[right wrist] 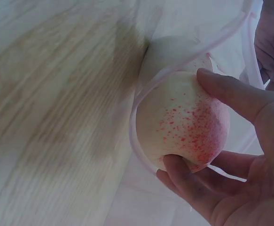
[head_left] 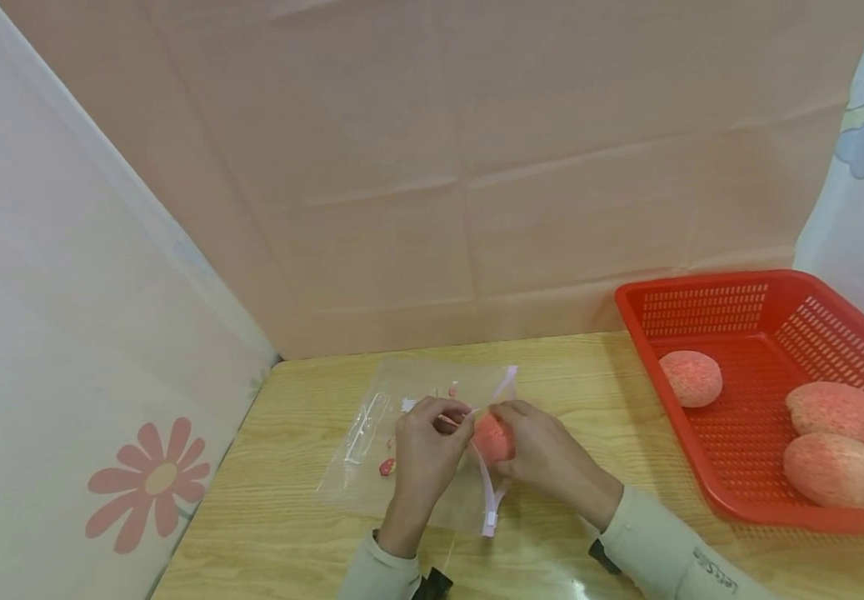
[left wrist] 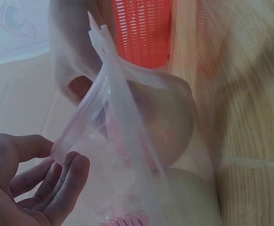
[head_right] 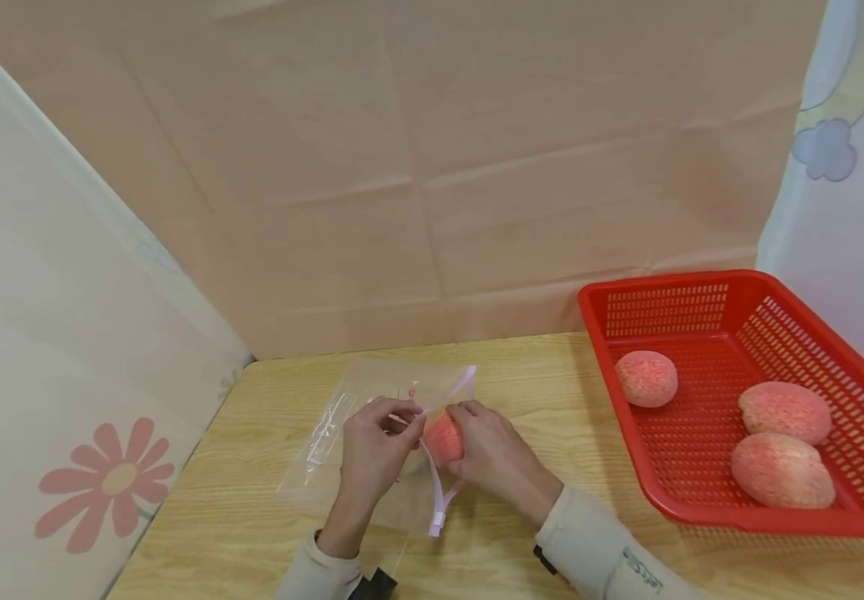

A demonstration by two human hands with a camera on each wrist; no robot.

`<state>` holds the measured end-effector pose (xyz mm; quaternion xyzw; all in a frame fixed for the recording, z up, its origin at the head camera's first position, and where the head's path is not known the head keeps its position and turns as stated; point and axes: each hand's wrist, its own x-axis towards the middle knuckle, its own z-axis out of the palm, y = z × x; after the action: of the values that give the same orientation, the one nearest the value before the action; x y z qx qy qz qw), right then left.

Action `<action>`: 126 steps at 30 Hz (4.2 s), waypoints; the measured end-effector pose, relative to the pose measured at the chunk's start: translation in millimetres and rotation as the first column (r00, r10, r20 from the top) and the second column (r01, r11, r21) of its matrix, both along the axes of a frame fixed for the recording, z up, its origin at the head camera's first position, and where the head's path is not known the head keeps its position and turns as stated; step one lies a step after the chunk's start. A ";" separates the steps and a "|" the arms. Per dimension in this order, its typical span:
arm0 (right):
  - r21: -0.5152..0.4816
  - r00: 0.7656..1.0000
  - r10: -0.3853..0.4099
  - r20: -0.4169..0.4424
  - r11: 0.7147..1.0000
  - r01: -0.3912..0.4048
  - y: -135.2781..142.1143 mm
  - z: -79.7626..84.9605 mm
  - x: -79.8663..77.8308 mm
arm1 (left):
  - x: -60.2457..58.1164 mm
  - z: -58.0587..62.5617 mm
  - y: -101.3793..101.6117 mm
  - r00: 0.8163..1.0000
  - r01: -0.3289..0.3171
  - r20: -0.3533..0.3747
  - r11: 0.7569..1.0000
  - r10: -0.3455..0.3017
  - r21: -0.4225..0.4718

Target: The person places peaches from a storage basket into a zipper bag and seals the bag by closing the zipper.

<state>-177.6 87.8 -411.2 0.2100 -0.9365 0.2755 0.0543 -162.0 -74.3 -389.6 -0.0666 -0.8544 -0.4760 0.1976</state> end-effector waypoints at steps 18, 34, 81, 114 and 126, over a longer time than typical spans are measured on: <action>-0.025 0.998 -0.045 0.037 0.999 0.046 -4.0 -2.8 -2.8 | -0.8 -2.2 -0.4 1.000 -0.002 -0.018 1.000 0.002 -0.024; -0.123 0.993 0.048 0.111 0.992 -0.034 7.8 -19.9 -11.1 | -0.4 -4.6 0.3 1.000 -0.014 -0.009 0.999 0.014 -0.044; -0.294 0.945 0.133 0.297 0.955 -0.042 -3.2 -27.8 -12.5 | -1.2 2.3 -9.6 1.000 -0.009 -0.028 1.000 0.009 0.001; -0.234 0.977 0.053 0.206 0.972 -0.003 -29.1 -26.8 -7.4 | -1.5 18.8 -30.5 0.987 0.031 0.147 0.979 -0.061 0.203; -0.209 0.981 0.086 0.173 0.977 -0.049 -36.8 -25.5 -7.5 | -1.8 17.5 -30.5 0.987 0.063 0.129 0.970 -0.095 0.233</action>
<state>-185.1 51.0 -436.7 0.2093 -0.8966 0.3898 -0.0193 -163.8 -104.8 -372.2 -0.0439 -0.8023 -0.5820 0.1249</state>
